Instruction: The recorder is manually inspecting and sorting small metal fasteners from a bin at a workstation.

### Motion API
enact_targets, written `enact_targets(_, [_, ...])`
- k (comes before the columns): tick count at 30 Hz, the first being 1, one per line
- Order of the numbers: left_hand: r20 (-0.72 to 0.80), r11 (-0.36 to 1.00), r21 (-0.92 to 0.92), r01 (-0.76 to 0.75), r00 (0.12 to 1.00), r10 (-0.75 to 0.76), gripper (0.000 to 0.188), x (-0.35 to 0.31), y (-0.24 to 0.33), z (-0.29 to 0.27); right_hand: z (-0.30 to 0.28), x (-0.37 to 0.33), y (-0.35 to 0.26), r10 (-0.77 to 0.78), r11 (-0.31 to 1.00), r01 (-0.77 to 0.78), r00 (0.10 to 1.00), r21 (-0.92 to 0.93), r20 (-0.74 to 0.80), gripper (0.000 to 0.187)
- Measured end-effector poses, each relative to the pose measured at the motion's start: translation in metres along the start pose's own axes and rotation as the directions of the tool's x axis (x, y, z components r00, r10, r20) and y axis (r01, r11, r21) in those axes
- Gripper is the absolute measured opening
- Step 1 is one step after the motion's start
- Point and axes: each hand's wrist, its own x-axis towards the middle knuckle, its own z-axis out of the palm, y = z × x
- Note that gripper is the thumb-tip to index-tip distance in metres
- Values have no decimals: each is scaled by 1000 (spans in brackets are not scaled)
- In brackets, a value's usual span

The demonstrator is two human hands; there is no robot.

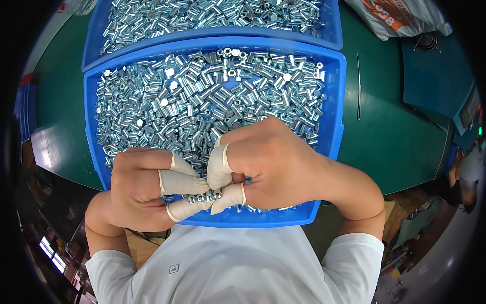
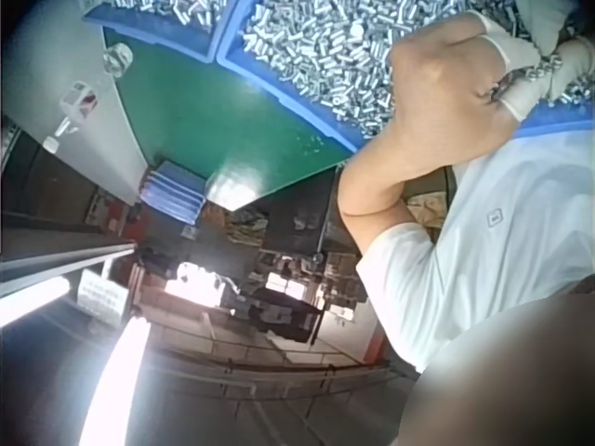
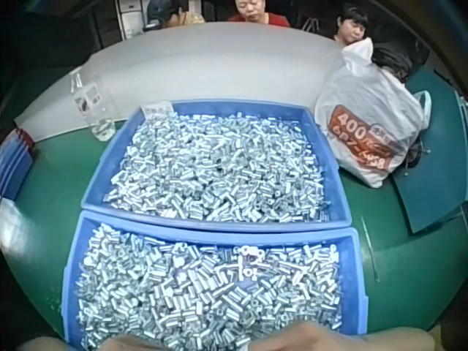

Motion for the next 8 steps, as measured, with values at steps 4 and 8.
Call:
enact_targets(4, [5,999,41,-31,1000,30,19,-1,-1,0,0,0,0,-2,1000,2,1000,0,-4,30])
enact_targets(8, [18,996,76,-53,998,52,21,-1,1,-3,0,2,-2,5,1000,-5,1000,9,2,29])
